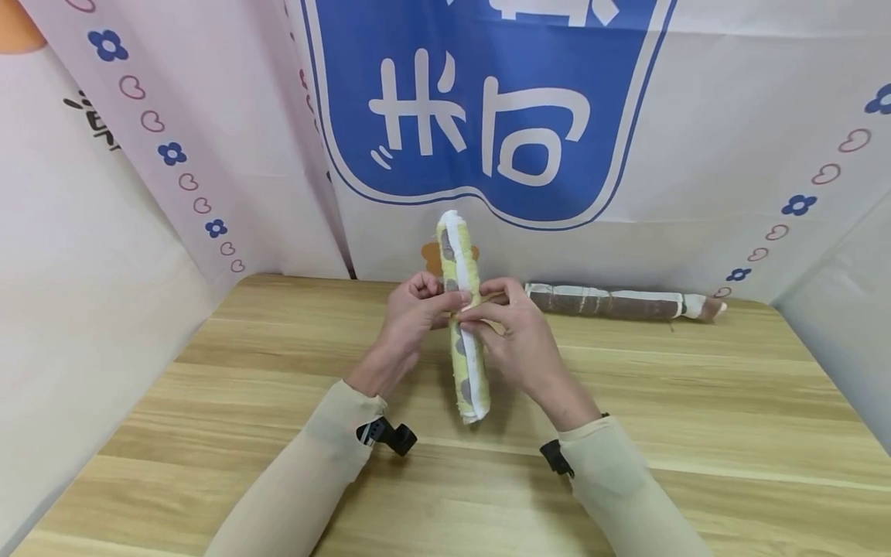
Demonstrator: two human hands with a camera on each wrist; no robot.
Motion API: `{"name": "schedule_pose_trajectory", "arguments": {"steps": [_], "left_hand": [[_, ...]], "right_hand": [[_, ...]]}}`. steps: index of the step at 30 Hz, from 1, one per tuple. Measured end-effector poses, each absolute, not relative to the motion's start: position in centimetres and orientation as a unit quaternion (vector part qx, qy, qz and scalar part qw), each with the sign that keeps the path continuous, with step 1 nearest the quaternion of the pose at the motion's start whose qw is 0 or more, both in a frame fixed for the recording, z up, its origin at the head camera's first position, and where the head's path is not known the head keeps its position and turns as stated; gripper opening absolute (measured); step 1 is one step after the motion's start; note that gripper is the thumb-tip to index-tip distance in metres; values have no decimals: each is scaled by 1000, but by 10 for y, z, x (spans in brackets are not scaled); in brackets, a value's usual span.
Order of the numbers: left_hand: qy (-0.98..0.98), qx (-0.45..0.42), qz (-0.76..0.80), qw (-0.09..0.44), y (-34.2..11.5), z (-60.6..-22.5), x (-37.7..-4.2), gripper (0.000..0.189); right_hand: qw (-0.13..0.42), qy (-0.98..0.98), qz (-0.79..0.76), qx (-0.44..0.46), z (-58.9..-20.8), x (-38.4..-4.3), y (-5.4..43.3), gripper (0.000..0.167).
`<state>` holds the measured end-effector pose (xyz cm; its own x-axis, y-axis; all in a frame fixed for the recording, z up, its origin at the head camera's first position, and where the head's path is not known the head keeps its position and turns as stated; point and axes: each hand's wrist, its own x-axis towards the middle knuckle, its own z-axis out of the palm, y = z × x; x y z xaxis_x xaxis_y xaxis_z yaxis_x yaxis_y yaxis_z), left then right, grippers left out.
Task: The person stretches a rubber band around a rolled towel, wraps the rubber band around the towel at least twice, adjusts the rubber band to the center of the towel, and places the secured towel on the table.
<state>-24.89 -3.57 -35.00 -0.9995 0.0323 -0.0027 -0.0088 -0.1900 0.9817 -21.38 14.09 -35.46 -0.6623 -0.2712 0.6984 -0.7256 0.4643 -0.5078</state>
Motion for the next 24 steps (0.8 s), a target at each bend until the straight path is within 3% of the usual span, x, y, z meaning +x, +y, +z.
{"name": "schedule_pose_trajectory", "arguments": {"steps": [8, 16, 24], "left_hand": [[612, 11, 790, -11, -37, -351, -252, 39], [595, 17, 803, -34, -39, -350, -253, 39], [577, 18, 815, -55, -41, -349, -254, 32]], "right_hand": [[274, -800, 465, 261, -354, -211, 139, 21], [146, -845, 487, 167, -351, -211, 141, 43], [60, -859, 488, 142, -355, -213, 138, 61]]}}
